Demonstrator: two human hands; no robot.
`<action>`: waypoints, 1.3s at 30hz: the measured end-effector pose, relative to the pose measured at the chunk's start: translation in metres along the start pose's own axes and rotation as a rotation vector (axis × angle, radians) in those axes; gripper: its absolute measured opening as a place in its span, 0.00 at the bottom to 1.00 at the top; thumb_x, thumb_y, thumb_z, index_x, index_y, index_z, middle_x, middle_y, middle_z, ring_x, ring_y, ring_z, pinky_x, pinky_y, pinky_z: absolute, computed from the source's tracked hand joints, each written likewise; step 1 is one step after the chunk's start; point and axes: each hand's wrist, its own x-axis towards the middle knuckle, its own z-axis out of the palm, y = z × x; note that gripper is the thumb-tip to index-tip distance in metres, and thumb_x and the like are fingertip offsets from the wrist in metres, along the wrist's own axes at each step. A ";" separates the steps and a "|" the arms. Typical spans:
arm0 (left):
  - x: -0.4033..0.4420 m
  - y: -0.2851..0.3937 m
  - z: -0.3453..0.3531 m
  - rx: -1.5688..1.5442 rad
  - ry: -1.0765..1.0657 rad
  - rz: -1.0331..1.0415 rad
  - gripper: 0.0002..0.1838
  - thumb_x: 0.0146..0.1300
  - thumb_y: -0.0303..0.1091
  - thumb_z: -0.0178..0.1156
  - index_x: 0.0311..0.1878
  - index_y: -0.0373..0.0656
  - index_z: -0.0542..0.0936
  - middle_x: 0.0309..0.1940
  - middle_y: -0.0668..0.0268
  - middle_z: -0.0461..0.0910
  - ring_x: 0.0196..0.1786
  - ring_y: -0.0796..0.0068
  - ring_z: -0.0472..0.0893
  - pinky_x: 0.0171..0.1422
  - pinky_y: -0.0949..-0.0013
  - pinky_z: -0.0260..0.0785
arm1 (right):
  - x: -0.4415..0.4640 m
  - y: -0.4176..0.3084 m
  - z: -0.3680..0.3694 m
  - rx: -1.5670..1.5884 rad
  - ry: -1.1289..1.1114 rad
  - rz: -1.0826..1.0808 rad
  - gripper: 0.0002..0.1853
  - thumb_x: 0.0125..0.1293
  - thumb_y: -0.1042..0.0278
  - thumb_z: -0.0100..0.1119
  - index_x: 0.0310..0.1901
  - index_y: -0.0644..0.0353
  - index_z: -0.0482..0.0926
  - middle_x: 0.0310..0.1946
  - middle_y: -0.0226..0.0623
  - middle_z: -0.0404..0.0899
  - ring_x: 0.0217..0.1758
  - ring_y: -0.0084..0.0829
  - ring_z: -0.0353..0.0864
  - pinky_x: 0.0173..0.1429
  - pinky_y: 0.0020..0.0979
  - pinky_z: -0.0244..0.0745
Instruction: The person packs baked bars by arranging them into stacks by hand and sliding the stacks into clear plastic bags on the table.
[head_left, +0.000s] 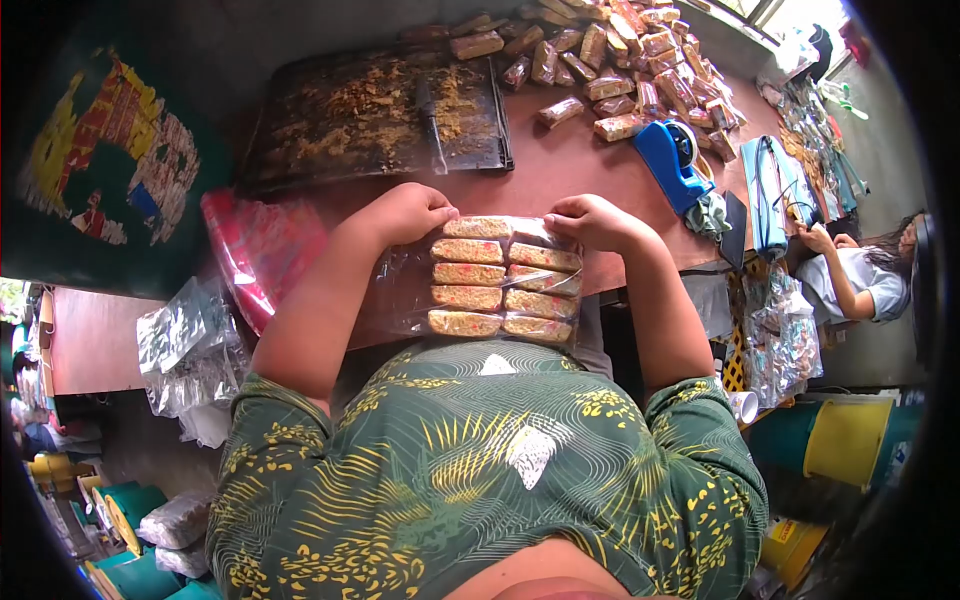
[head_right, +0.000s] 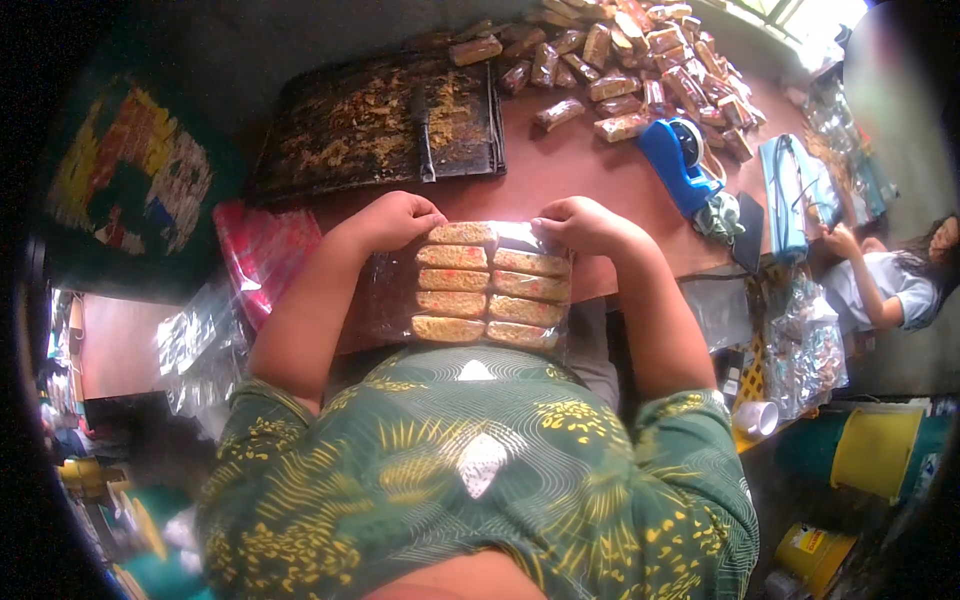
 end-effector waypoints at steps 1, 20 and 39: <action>0.000 0.003 -0.002 0.009 -0.028 -0.015 0.15 0.73 0.41 0.66 0.51 0.40 0.90 0.41 0.57 0.91 0.41 0.68 0.87 0.50 0.62 0.78 | -0.003 0.000 0.000 -0.008 0.021 0.004 0.18 0.80 0.55 0.60 0.45 0.67 0.85 0.30 0.26 0.81 0.33 0.19 0.75 0.39 0.29 0.74; 0.008 0.014 0.005 0.146 -0.052 -0.004 0.13 0.75 0.40 0.63 0.48 0.40 0.88 0.37 0.58 0.89 0.40 0.67 0.85 0.50 0.62 0.76 | 0.010 0.003 -0.008 -0.175 -0.022 0.064 0.18 0.78 0.53 0.62 0.44 0.62 0.87 0.28 0.31 0.83 0.32 0.22 0.75 0.39 0.33 0.74; 0.015 0.003 0.000 -0.064 -0.027 0.131 0.10 0.75 0.38 0.67 0.43 0.41 0.86 0.34 0.72 0.84 0.38 0.85 0.78 0.46 0.74 0.72 | -0.001 0.032 -0.020 -0.179 0.102 -0.118 0.13 0.77 0.61 0.64 0.42 0.65 0.85 0.32 0.38 0.85 0.35 0.26 0.79 0.45 0.36 0.77</action>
